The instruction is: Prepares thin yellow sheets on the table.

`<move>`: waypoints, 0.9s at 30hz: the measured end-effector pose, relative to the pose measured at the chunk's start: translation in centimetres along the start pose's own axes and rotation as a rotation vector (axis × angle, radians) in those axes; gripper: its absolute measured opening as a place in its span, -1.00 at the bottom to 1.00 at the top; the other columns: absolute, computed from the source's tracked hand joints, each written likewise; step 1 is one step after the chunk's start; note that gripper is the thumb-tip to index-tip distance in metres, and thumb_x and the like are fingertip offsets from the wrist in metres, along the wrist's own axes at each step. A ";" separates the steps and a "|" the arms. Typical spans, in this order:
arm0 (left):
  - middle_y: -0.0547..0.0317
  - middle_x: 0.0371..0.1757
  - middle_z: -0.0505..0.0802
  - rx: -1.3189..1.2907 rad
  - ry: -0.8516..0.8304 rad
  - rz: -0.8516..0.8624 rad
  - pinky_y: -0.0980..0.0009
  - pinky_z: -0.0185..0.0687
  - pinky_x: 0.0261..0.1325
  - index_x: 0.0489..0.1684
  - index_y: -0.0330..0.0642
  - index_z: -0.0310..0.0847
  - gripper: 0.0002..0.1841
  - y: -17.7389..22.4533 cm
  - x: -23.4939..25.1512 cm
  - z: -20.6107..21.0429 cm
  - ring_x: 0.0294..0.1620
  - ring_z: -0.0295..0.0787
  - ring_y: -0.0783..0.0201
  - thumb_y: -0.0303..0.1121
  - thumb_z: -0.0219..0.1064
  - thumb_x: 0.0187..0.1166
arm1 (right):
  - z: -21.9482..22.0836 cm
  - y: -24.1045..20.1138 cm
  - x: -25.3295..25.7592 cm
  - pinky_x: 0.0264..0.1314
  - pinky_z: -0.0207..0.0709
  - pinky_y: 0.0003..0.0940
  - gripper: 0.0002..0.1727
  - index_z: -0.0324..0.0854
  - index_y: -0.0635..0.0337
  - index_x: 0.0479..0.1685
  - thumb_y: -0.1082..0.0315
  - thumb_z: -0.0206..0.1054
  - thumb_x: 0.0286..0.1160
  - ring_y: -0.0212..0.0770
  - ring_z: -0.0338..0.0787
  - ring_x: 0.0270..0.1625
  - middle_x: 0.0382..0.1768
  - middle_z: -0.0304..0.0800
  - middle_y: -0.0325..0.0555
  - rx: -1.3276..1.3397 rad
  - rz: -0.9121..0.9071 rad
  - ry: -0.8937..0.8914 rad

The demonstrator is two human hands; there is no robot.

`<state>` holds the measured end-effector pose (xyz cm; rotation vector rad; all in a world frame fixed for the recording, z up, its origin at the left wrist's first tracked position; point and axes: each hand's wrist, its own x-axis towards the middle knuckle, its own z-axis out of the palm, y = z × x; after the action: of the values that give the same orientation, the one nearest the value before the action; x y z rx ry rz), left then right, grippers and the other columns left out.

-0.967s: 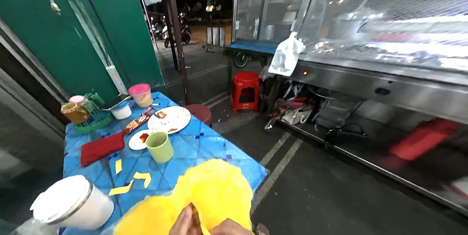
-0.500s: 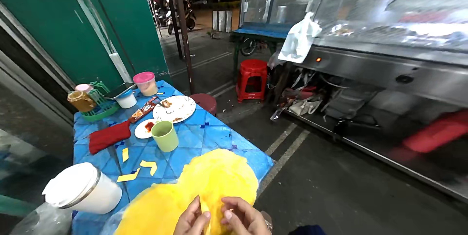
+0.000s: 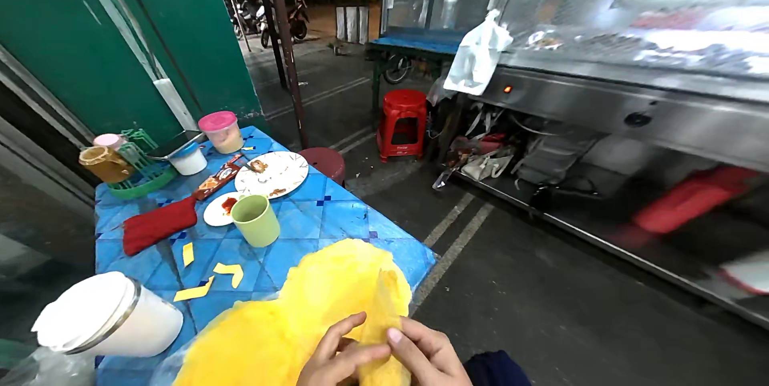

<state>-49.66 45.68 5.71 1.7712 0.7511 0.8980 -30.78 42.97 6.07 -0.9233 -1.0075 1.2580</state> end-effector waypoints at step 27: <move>-0.11 0.36 0.64 0.061 0.127 0.032 0.31 0.84 0.17 0.38 -0.32 0.66 -0.22 2.1 0.2 0.2 0.24 0.73 0.20 -0.10 0.78 0.13 | -0.1 -1.9 -0.8 0.16 0.76 -0.27 -0.58 0.53 0.51 0.41 0.66 0.18 0.56 -0.31 0.85 0.02 0.05 0.87 -0.08 0.126 0.016 -0.120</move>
<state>-49.24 45.07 7.67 1.7965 0.8412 1.0264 -30.13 41.95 7.79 -0.7674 -1.0034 1.3870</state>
